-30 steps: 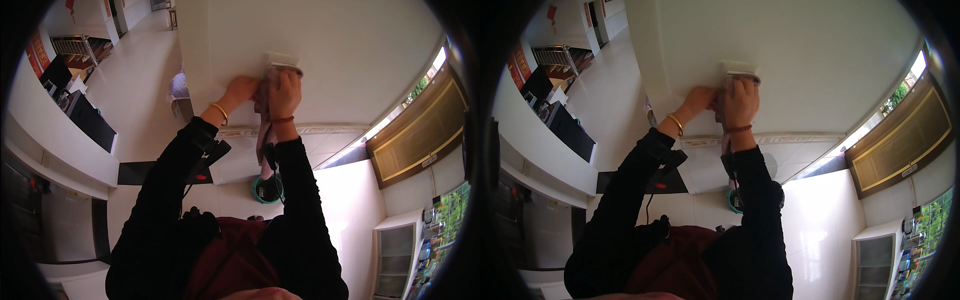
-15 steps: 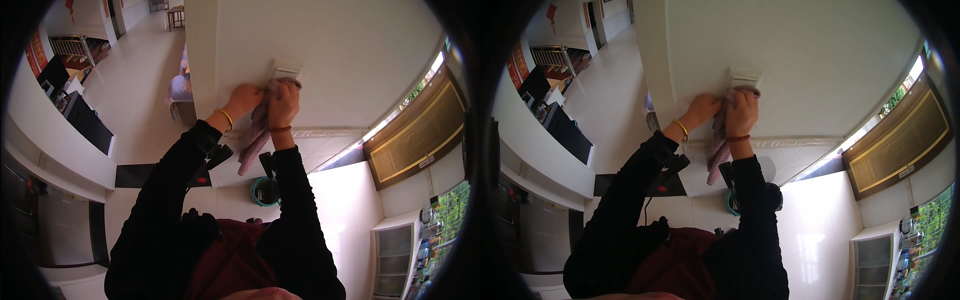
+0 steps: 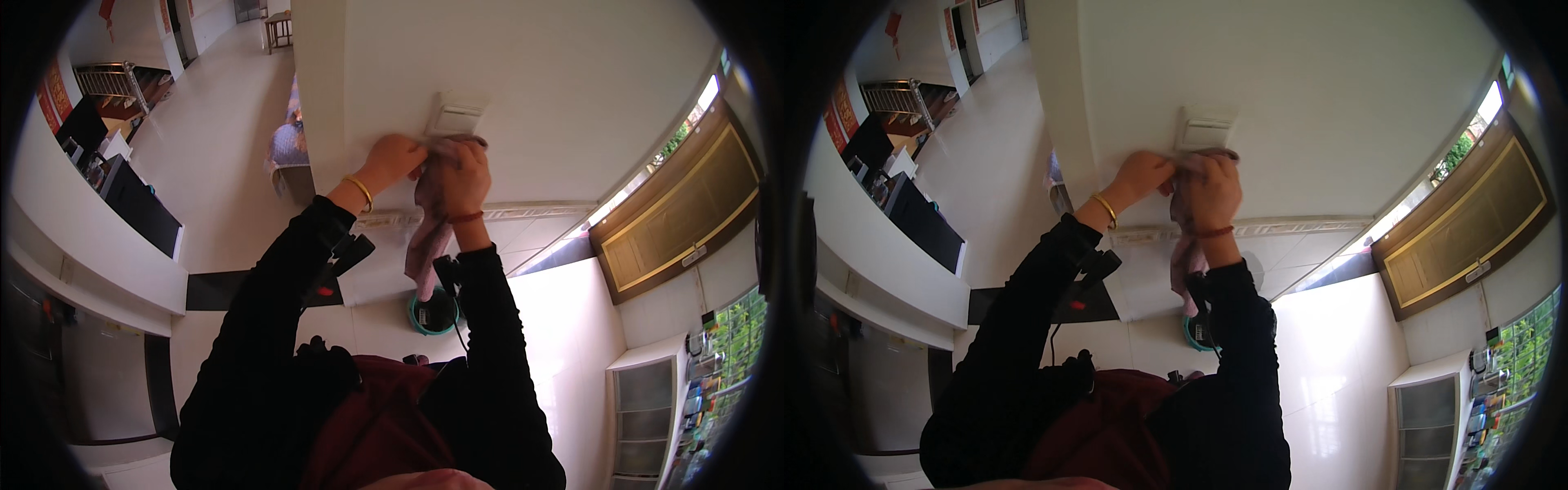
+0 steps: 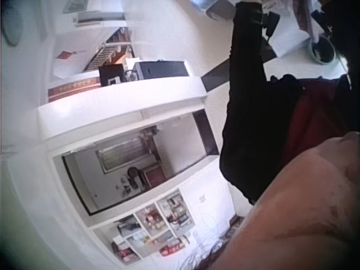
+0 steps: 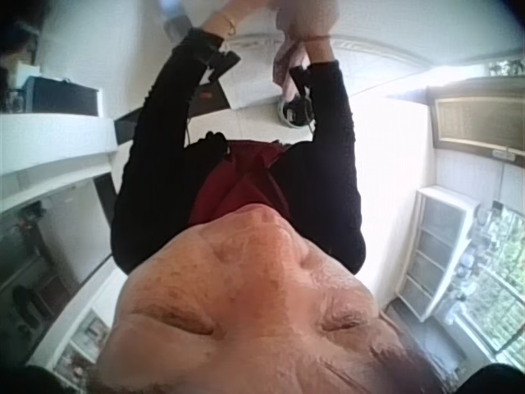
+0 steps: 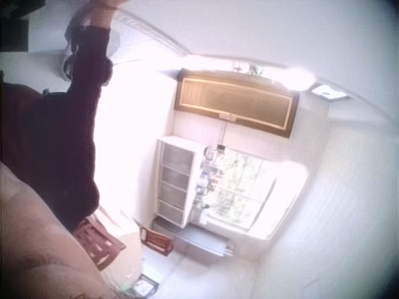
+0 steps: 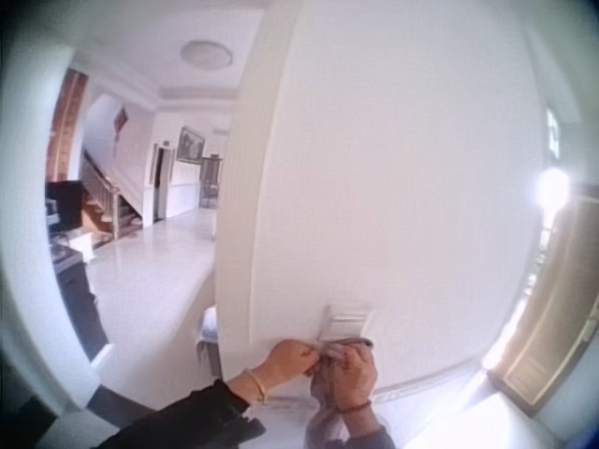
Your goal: The person wipes a wooden door with a cloth, then cleans the adjacent wall and a wall-mounted vent. The person uses a cloth to wipe the surfaces in a systematic manner.
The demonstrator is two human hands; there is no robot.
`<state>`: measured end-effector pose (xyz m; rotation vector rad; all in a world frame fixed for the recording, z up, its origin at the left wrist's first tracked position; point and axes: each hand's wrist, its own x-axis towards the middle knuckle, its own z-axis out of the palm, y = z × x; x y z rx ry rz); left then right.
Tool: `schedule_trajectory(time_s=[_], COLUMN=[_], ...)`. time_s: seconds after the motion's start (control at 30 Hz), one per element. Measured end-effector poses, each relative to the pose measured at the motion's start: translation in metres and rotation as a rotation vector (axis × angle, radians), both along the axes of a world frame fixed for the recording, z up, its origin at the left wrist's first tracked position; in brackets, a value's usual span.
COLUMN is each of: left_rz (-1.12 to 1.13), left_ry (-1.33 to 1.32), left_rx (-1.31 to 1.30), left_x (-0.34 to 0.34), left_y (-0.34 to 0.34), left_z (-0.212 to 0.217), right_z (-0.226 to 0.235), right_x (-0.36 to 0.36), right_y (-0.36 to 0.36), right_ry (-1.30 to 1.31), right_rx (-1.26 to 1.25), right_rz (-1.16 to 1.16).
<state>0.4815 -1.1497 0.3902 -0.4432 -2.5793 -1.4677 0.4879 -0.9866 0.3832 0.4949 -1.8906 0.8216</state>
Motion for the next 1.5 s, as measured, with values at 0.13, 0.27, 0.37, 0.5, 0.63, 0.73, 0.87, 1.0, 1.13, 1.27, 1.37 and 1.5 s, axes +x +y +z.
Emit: schedule_trajectory(time_s=[0.13, 0.27, 0.37, 0.5, 0.63, 0.73, 0.87, 1.0, 1.13, 1.27, 1.37, 1.5], left_rz=[0.077, 0.125, 0.225, 0.171, 0.09, 0.097, 0.248, 0.152, 0.095, 0.238, 0.027, 0.234], left_ry=[-0.324, -0.182, 0.372, 0.057, -0.196, -0.198, 0.353, -0.112, -0.165, 0.052, -0.235, 0.283], left_rx=[0.148, 0.019, -0.42, 0.119, 0.365, 0.298, -0.397, 0.162, 0.264, -0.026, 0.31, -0.198], left_x=[0.0, -0.024, -0.036, -0.031, -0.014, -0.014, -0.023, -0.02, -0.015, -0.018, -0.022, -0.026], left_y=[0.013, 0.022, 0.021, 0.024, 0.028, 0.027, 0.024, 0.028, 0.031, 0.028, 0.026, 0.027], left_z=[0.018, 0.007, -0.013, -0.014, 0.001, 0.005, -0.001, -0.003, 0.003, 0.005, 0.001, -0.004], right_z=[0.038, 0.08, 0.081, 0.076, 0.085, 0.088, 0.089, 0.091, 0.089, 0.088, 0.089, 0.094], right_x=[0.003, -0.003, -0.014, -0.024, -0.019, -0.014, -0.016, -0.017, -0.013, -0.012, -0.012, -0.007], right_y=[0.04, 0.007, -0.021, 0.014, 0.043, 0.016, -0.006, 0.001, -0.005, -0.007, -0.005, -0.011], right_ry=[-0.027, 0.158, 0.224, 0.113, -0.093, 0.116, 0.168, 0.126, 0.226, 0.158, 0.146, 0.252], right_rx=[-0.07, -0.042, 0.357, 0.194, 0.121, 0.069, 0.33, 0.19, 0.287, 0.204, 0.172, 0.433], right_rz=[-0.066, 0.061, 0.032, -0.037, -0.254, 0.006, -0.06, -0.114, -0.077, -0.153, -0.178, -0.024])
